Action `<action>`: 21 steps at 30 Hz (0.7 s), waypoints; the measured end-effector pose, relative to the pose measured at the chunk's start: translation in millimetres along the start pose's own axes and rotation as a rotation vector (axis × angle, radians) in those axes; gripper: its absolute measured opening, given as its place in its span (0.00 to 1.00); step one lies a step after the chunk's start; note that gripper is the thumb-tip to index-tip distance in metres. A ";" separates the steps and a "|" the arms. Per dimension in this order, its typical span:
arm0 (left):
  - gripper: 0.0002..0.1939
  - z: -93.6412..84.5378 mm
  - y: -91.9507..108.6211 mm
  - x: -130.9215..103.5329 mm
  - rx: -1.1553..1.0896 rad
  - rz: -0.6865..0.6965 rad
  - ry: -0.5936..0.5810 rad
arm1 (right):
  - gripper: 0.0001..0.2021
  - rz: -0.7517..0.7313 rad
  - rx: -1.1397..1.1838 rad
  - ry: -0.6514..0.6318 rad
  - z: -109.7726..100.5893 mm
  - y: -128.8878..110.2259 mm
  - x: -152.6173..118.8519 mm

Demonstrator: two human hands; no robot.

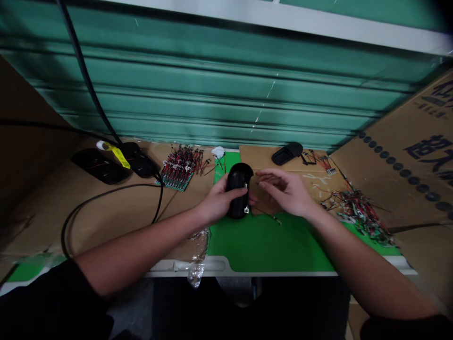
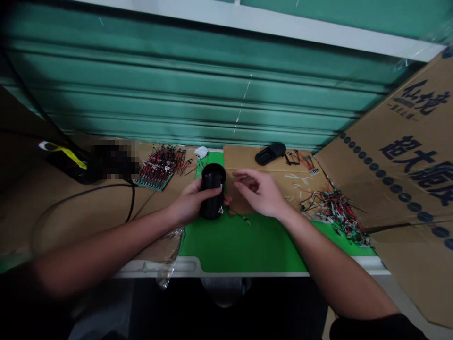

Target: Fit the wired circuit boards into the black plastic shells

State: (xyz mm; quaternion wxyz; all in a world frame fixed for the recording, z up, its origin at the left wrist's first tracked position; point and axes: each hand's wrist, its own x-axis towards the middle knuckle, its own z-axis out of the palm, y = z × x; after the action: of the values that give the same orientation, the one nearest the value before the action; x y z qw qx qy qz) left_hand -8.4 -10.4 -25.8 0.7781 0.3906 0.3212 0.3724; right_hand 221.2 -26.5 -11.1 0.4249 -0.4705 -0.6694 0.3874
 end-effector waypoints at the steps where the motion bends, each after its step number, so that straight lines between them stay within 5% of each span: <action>1: 0.30 -0.4 1.9 0.2 -0.022 -0.003 0.006 | 0.15 -0.037 -0.041 0.014 -8.6 -2.0 1.1; 7: 0.29 1.2 8.1 1.9 -0.078 -0.012 0.068 | 0.30 -0.204 -0.124 -0.274 -32.5 -14.1 0.2; 12: 0.31 1.5 6.2 3.8 -0.081 0.000 0.104 | 0.24 -0.343 -0.095 -0.225 -16.9 -14.7 -3.7; 16: 0.30 0.3 3.4 5.0 -0.073 -0.014 0.094 | 0.15 -0.283 -0.050 -0.122 -10.6 -12.7 -8.1; 21: 0.30 0.4 3.0 3.5 -0.078 -0.022 0.073 | 0.17 -0.234 0.089 -0.162 -16.1 -12.3 -8.8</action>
State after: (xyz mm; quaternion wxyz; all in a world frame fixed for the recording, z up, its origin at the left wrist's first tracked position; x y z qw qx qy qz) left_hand -7.2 -6.4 -23.8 0.7847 0.3425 0.3390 0.3899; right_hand 234.3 -36.2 3.8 0.4322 -0.3372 -0.7340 0.4009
